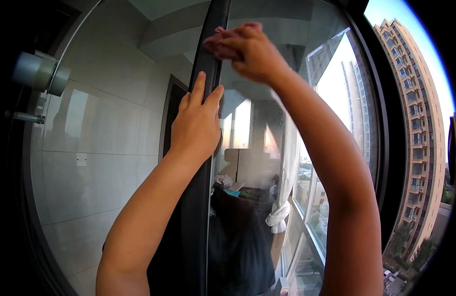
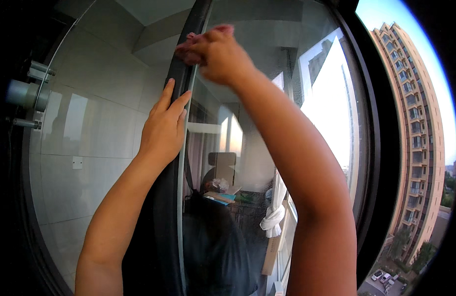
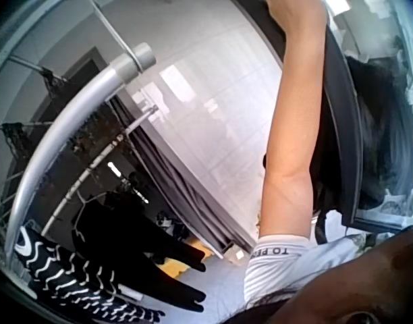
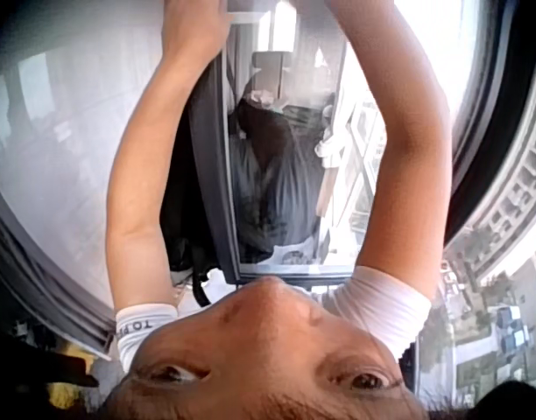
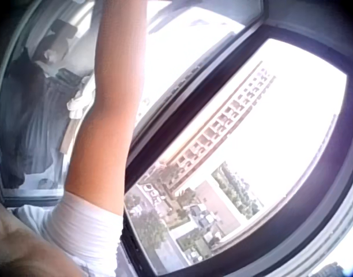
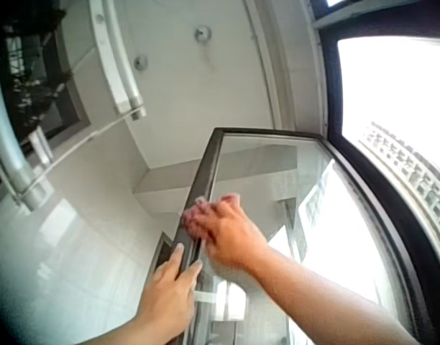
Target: The person wipes a glass window pane and its frame using a cloth. They move the cloth across the glass and the white metallic frame, occasionally moving a black bag aside to access all areas of the window structure.
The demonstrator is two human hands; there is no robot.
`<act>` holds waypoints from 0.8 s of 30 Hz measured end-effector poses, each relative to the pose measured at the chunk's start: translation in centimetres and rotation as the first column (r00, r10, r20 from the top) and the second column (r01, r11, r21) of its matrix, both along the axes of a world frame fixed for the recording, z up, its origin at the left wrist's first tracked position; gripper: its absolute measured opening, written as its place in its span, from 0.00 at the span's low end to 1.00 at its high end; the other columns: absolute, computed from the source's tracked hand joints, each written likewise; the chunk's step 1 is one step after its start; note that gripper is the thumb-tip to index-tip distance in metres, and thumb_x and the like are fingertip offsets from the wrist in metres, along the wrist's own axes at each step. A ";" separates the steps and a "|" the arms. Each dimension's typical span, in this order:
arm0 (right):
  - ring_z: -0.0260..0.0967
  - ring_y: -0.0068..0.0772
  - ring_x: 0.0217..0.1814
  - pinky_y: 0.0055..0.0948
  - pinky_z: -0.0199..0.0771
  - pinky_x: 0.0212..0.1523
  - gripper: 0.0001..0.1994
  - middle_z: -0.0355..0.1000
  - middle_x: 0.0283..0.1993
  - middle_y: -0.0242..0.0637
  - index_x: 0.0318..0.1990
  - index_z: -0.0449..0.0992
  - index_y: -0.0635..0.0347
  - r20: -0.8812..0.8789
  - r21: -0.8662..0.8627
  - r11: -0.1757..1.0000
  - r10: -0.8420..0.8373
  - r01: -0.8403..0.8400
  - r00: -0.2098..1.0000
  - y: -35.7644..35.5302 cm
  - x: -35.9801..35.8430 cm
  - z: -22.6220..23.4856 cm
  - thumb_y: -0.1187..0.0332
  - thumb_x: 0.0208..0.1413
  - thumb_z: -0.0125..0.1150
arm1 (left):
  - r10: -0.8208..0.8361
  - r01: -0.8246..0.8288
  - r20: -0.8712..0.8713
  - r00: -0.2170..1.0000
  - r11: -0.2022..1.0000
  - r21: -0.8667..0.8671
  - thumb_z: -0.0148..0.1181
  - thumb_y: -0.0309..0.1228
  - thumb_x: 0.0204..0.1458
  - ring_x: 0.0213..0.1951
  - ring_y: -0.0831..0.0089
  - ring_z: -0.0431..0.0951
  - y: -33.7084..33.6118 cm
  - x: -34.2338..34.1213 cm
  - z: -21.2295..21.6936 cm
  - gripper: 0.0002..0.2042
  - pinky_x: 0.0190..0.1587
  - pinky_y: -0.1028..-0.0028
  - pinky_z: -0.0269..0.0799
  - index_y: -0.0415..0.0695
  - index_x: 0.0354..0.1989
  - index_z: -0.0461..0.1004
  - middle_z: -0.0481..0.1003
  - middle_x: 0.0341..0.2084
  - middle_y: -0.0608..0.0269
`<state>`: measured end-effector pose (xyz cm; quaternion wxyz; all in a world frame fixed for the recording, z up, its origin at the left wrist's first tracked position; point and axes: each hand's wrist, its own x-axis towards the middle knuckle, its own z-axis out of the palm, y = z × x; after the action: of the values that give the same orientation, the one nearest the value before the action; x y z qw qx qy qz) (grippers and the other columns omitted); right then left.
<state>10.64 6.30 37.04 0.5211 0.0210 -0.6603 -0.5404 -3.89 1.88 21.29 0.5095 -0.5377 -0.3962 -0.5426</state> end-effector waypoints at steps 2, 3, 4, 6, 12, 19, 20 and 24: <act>0.64 0.54 0.59 0.43 0.65 0.60 0.24 0.67 0.55 0.48 0.51 0.77 0.48 0.038 0.002 0.998 0.064 -0.064 0.997 -1.3 -0.6 -4.2 0.71 0.40 0.63 | 0.034 -0.034 -0.003 0.999 0.999 0.003 0.50 0.27 0.57 0.59 0.47 0.66 0.0 -0.6 -0.1 0.18 0.53 0.59 0.73 0.48 0.58 0.69 0.54 0.67 0.51; 0.64 0.53 0.59 0.44 0.66 0.59 0.25 0.66 0.56 0.48 0.51 0.77 0.48 0.092 0.011 0.998 0.063 -0.064 0.994 -1.4 0.2 -5.9 0.71 0.40 0.64 | 0.040 -0.040 0.001 0.999 0.999 0.002 0.50 0.27 0.57 0.59 0.47 0.66 -0.2 -0.5 -0.1 0.18 0.53 0.59 0.73 0.48 0.58 0.69 0.54 0.67 0.52; 0.65 0.53 0.59 0.44 0.67 0.59 0.25 0.66 0.56 0.47 0.51 0.77 0.47 0.145 0.019 0.997 0.068 -0.071 0.987 -1.2 1.3 -6.7 0.71 0.39 0.65 | 0.051 -0.051 0.004 0.999 0.999 0.001 0.50 0.27 0.57 0.59 0.47 0.65 -0.2 -0.5 -0.1 0.18 0.53 0.59 0.73 0.48 0.58 0.69 0.54 0.67 0.52; 0.65 0.48 0.60 0.45 0.68 0.59 0.24 0.68 0.55 0.44 0.51 0.77 0.47 0.030 0.091 0.996 -0.007 0.004 1.000 0.0 4.9 -6.5 0.73 0.41 0.64 | 0.034 -0.034 0.018 0.999 0.999 -0.024 0.49 0.27 0.59 0.60 0.48 0.65 -0.7 -0.4 -0.1 0.18 0.56 0.60 0.70 0.47 0.58 0.70 0.55 0.68 0.53; 0.65 0.45 0.62 0.46 0.64 0.61 0.19 0.67 0.62 0.39 0.58 0.73 0.31 -0.863 -0.428 0.902 -0.424 0.049 0.274 4.1 21.4 0.6 0.60 0.58 0.55 | 0.024 -0.023 0.061 0.998 1.000 -0.019 0.46 0.25 0.60 0.60 0.53 0.66 -0.5 0.9 -0.4 0.18 0.59 0.61 0.66 0.47 0.58 0.71 0.55 0.68 0.56; 0.63 0.41 0.64 0.45 0.61 0.64 0.21 0.72 0.57 0.28 0.53 0.77 0.39 -0.636 -0.225 0.962 -0.266 0.155 0.725 3.8 13.7 -4.6 0.73 0.53 0.55 | 0.082 -0.084 0.053 0.995 0.996 0.037 0.48 0.27 0.60 0.62 0.50 0.62 0.4 1.3 -1.3 0.19 0.63 0.61 0.62 0.48 0.60 0.69 0.54 0.69 0.55; 0.63 0.42 0.64 0.45 0.59 0.65 0.21 0.72 0.57 0.30 0.52 0.78 0.39 -0.481 -0.181 0.978 -0.184 0.109 0.857 4.1 10.6 -7.0 0.75 0.51 0.56 | 0.106 -0.107 0.036 0.994 0.994 0.030 0.49 0.28 0.60 0.63 0.49 0.61 0.3 0.9 -2.3 0.19 0.63 0.60 0.60 0.49 0.61 0.68 0.53 0.68 0.53; 0.59 0.44 0.64 0.47 0.61 0.61 0.22 0.63 0.60 0.39 0.53 0.75 0.37 0.182 -0.043 0.999 0.018 -0.010 0.983 -1.2 4.4 -19.8 0.69 0.47 0.63 | 0.047 -0.050 0.059 0.997 0.998 0.038 0.53 0.29 0.58 0.63 0.47 0.60 0.3 -0.3 -5.7 0.24 0.62 0.58 0.62 0.51 0.65 0.63 0.54 0.67 0.49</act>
<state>15.00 5.07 17.23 0.4626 0.0640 -0.7163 -0.5185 -4.18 2.14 15.62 0.5213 -0.5017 -0.4129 -0.5533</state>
